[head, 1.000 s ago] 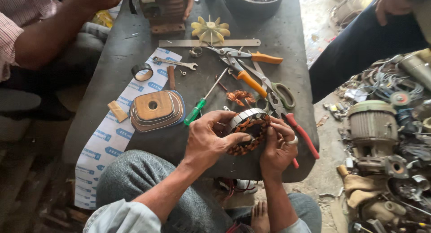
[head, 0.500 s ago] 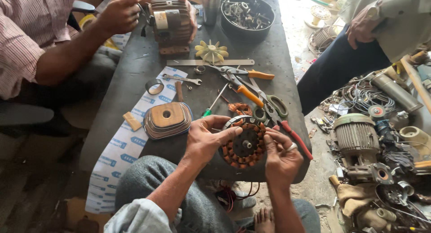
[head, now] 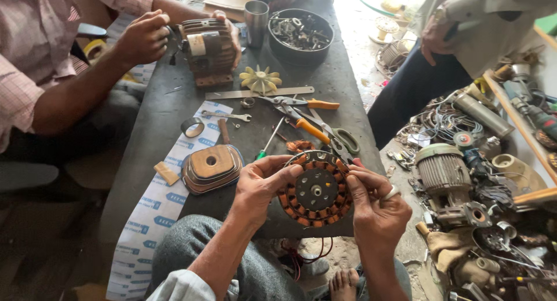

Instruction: The person uses pliers and a screwdriver to remove copper windings from a motor stator. They repeatedly cut and pull the wires, then place the stator on the table.

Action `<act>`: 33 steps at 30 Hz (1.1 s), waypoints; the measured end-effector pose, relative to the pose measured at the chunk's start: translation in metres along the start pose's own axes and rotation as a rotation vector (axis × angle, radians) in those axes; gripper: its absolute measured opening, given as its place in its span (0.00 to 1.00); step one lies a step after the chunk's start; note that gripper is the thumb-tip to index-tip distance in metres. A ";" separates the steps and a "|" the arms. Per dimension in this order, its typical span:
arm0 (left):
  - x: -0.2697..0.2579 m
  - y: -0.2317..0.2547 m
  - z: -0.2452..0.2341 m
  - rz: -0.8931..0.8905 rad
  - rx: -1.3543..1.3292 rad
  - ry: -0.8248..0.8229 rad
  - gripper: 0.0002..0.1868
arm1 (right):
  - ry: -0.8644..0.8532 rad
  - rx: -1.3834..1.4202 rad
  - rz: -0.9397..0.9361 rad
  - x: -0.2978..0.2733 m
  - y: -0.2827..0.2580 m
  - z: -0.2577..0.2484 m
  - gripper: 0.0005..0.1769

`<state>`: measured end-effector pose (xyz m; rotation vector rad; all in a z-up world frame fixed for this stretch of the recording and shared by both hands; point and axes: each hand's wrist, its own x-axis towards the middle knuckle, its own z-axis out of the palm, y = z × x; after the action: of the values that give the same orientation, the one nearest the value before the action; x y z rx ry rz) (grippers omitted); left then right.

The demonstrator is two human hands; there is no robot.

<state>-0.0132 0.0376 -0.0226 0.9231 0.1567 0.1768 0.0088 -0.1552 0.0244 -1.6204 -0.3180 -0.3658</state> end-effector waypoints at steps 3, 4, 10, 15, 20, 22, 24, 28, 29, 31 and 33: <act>-0.002 0.001 0.001 0.010 -0.003 -0.010 0.25 | 0.001 0.001 0.008 0.001 -0.003 0.000 0.06; -0.002 0.001 0.001 0.008 -0.007 -0.013 0.25 | 0.002 -0.003 0.012 0.001 -0.002 0.000 0.06; -0.003 -0.001 0.004 0.056 0.049 -0.011 0.26 | 0.003 0.043 0.064 0.005 0.012 -0.003 0.05; -0.004 -0.004 0.006 0.116 0.106 -0.012 0.27 | -0.026 0.109 0.081 0.009 0.030 -0.007 0.04; -0.001 -0.005 0.010 0.214 0.258 0.002 0.28 | 0.051 0.257 0.185 0.012 0.055 -0.005 0.03; 0.001 -0.005 0.013 0.281 0.445 0.029 0.26 | 0.075 0.271 0.170 0.013 0.068 -0.002 0.03; 0.001 -0.002 0.015 0.392 0.661 0.050 0.25 | 0.109 0.261 0.168 0.013 0.081 0.003 0.04; -0.005 0.001 0.016 0.502 0.925 0.026 0.23 | -0.001 0.338 0.037 0.001 0.100 0.003 0.03; -0.010 -0.001 0.015 0.475 0.931 0.008 0.23 | -0.016 0.305 0.047 -0.005 0.103 -0.003 0.03; -0.017 -0.002 0.013 0.416 0.954 -0.018 0.24 | -0.050 0.285 0.053 -0.018 0.102 -0.012 0.04; -0.021 -0.002 0.014 0.458 1.001 -0.068 0.25 | -0.087 0.304 0.039 -0.026 0.098 -0.019 0.07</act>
<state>-0.0311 0.0210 -0.0152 1.9581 -0.0496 0.5152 0.0253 -0.1819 -0.0732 -1.3440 -0.3887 -0.2059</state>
